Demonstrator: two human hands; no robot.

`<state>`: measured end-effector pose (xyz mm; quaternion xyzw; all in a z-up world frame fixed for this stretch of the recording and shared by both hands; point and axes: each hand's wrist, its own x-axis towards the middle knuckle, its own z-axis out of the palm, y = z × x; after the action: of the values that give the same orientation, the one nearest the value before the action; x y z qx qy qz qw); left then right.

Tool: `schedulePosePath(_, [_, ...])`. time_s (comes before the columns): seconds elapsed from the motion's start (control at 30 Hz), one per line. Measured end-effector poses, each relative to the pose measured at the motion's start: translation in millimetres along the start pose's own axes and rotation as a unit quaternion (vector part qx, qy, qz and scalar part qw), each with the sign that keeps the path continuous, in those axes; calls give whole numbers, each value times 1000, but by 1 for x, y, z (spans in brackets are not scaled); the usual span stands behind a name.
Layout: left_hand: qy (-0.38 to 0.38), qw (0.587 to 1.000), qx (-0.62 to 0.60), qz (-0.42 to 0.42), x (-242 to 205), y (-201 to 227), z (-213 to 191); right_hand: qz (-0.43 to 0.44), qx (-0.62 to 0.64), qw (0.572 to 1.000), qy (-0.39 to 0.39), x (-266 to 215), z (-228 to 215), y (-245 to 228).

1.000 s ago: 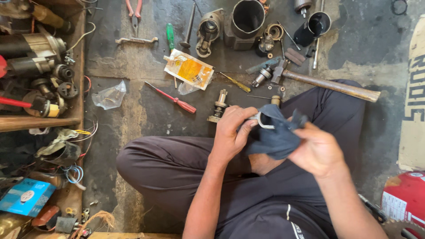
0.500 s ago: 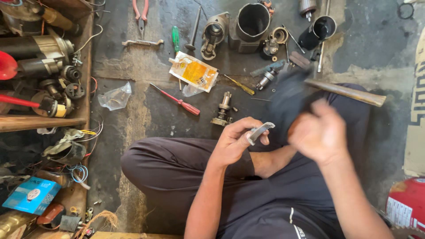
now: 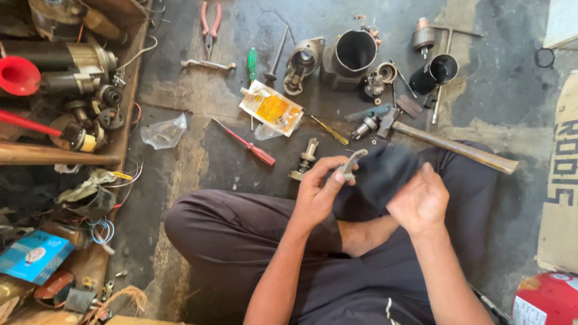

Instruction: The person sits on the floor and cleans a small metal part with a dark cloth. They then insert the part into a cylindrical motor component, apply oil from a bottle, and rotate the internal mechanism. The person wipes the assembly with a pink cloth and continues to handle the motor parts.

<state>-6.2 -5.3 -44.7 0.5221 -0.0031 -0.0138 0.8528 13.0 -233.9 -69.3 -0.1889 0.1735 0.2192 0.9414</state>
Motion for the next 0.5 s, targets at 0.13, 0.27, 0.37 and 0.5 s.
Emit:
schedulePosePath(0.13, [-6, 999, 36, 27, 8, 5, 5, 117, 27, 993, -20, 1, 31, 18])
schedulePosePath(0.27, [17, 993, 109, 30, 3, 4, 5, -61, -156, 985, 44, -18, 60, 16])
schedulePosePath(0.37, [13, 989, 139, 41, 3, 3, 9, -339, -689, 639, -31, -26, 87, 11])
schedulePosePath(0.5, [8, 996, 87, -15, 2, 2, 17, -463, -804, 365, -81, -13, 119, 13])
